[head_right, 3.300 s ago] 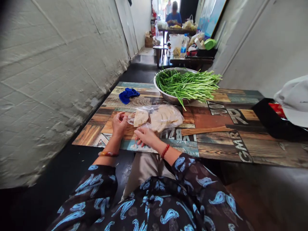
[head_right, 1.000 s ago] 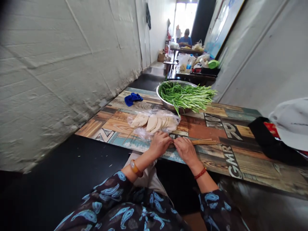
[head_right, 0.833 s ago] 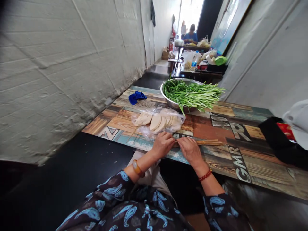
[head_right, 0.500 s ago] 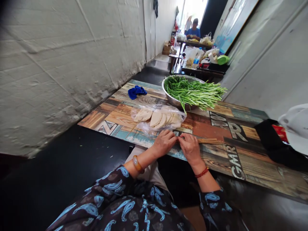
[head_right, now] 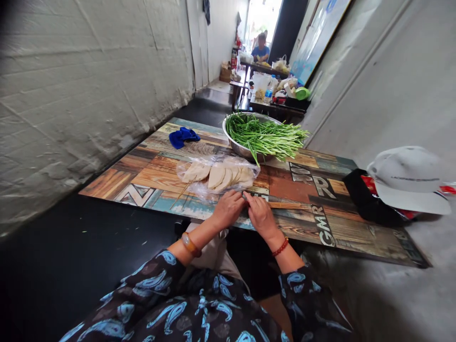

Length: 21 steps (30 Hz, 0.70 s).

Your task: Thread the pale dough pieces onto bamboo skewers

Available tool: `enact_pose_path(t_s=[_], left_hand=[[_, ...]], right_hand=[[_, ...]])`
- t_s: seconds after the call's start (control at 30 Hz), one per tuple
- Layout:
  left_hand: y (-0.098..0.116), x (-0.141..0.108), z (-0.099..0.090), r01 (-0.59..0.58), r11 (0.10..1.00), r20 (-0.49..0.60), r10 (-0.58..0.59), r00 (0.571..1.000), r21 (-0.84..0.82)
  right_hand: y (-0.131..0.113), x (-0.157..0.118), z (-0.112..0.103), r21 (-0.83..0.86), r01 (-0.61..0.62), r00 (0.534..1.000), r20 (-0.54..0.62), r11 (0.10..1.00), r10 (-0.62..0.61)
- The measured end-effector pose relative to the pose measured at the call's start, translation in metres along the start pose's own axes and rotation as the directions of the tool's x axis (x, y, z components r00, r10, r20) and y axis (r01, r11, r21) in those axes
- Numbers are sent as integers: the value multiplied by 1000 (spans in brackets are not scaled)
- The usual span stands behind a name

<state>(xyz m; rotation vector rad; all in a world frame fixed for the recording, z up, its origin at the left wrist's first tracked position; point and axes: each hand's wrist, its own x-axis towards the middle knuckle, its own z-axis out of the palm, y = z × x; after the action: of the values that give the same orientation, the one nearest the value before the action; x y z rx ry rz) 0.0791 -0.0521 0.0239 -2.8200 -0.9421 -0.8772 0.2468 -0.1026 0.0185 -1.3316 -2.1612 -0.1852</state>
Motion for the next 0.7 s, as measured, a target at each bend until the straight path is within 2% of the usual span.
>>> enact_pose_path(t_s=[0.1,0.2,0.43,0.57,0.7], left_hand=[[1,1,-1,45,999,3,-45,999,24],[2,1,-2,90,995,-13,-89,996,48],[2,-1,0,35,999,11,-35,999,0],[-3,-6,-4,81,995,14,-80,997,-57],[-15,-24,-20,183,973,-44,-191,981,-144]], right_hand=[[4,-4,-7,-48,-36,999,-6,998,36],[10,-7,-11,-22,-66,997,-49,998,65],[13,-6,-4,45,19,999,-41,999,-17],[22,-10,-6,42,11,1000,-10,999,-10],[37,-20,-14,2,-13,1000,8,1000,13]])
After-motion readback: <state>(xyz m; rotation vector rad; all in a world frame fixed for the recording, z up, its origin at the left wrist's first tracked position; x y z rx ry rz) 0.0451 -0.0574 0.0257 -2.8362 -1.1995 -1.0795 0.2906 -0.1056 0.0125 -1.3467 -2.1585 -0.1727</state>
